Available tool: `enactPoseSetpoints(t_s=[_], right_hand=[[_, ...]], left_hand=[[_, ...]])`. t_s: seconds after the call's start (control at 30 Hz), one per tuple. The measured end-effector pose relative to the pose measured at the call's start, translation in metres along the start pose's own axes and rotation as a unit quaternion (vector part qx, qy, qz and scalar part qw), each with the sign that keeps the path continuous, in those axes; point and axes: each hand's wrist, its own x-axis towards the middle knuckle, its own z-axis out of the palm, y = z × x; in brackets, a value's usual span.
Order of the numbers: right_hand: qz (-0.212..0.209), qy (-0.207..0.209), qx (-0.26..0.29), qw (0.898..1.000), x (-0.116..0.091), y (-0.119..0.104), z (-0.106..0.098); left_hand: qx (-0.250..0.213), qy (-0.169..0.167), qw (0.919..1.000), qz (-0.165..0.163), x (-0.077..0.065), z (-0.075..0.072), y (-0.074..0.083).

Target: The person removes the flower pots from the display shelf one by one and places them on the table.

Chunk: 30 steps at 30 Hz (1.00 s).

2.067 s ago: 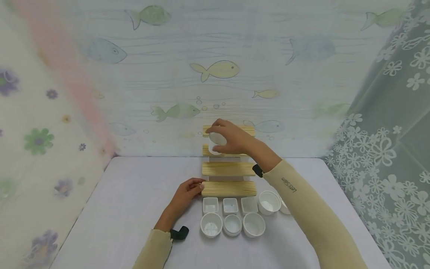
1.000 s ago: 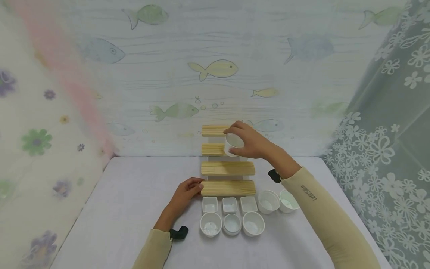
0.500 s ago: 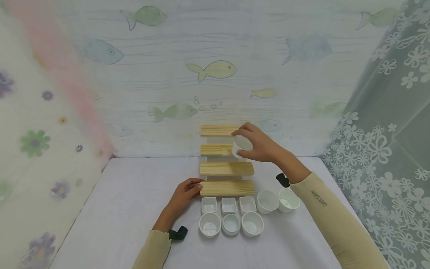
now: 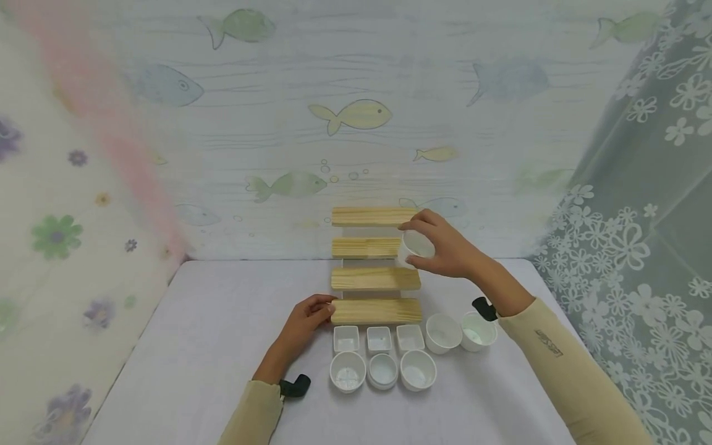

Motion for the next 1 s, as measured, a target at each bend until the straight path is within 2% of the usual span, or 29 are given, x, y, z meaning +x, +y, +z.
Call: enactPoseSetpoints(t_s=[0.37, 0.6, 0.83, 1.0], right_hand=[[0.017, 0.01, -0.004, 1.0, -0.027, 0.008, 0.0], [0.029, 0.013, -0.017, 0.999, -0.044, 0.015, 0.003], [0.046, 0.03, -0.035, 0.998, -0.058, 0.023, 0.005], [0.056, 0.028, -0.034, 0.998, -0.068, 0.03, 0.005]], left_hand=[[-0.003, -0.009, 0.9999, -0.007, 0.007, -0.006, 0.002], [-0.001, -0.01, 0.9999, -0.01, 0.009, -0.009, -0.002], [0.001, -0.015, 0.9999, -0.004, 0.016, -0.013, 0.002], [0.0, -0.017, 0.9998, -0.01, 0.021, -0.016, 0.001]])
